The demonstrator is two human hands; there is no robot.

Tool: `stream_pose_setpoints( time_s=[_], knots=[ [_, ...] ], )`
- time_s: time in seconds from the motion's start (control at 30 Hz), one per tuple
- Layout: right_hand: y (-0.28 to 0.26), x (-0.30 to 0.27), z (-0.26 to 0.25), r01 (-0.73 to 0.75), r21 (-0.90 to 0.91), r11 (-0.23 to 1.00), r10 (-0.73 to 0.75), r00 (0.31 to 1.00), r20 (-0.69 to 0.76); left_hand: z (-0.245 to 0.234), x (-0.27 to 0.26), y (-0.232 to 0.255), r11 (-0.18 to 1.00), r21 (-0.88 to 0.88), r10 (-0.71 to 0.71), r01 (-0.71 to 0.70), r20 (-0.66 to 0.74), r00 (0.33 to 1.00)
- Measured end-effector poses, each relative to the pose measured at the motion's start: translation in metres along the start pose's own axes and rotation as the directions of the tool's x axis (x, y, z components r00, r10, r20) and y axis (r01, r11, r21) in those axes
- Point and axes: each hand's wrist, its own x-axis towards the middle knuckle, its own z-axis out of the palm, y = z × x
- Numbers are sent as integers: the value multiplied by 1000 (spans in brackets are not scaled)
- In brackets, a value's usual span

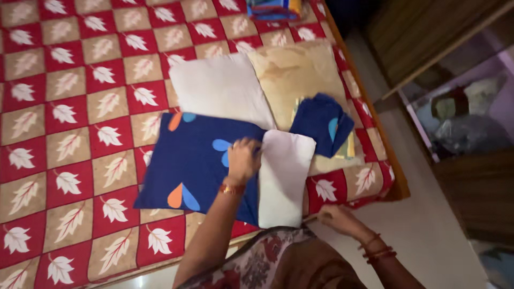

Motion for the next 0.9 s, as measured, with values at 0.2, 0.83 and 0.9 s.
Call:
stream_pose_setpoints(
  time_s=[0.2, 0.83, 0.9],
  knots=[
    [51, 108, 27, 504, 392, 770, -294, 825, -483, 51, -52, -24, 968, -47, -244, 246, 41, 969],
    [-88, 77, 2, 776, 311, 549, -465, 593, -658, 18, 26, -7, 959, -29, -277, 281, -294, 915],
    [-86, 75, 6, 769, 203, 606, -513, 573, -639, -10, 27, 16, 986, -72, -165, 150, -312, 936]
  ],
)
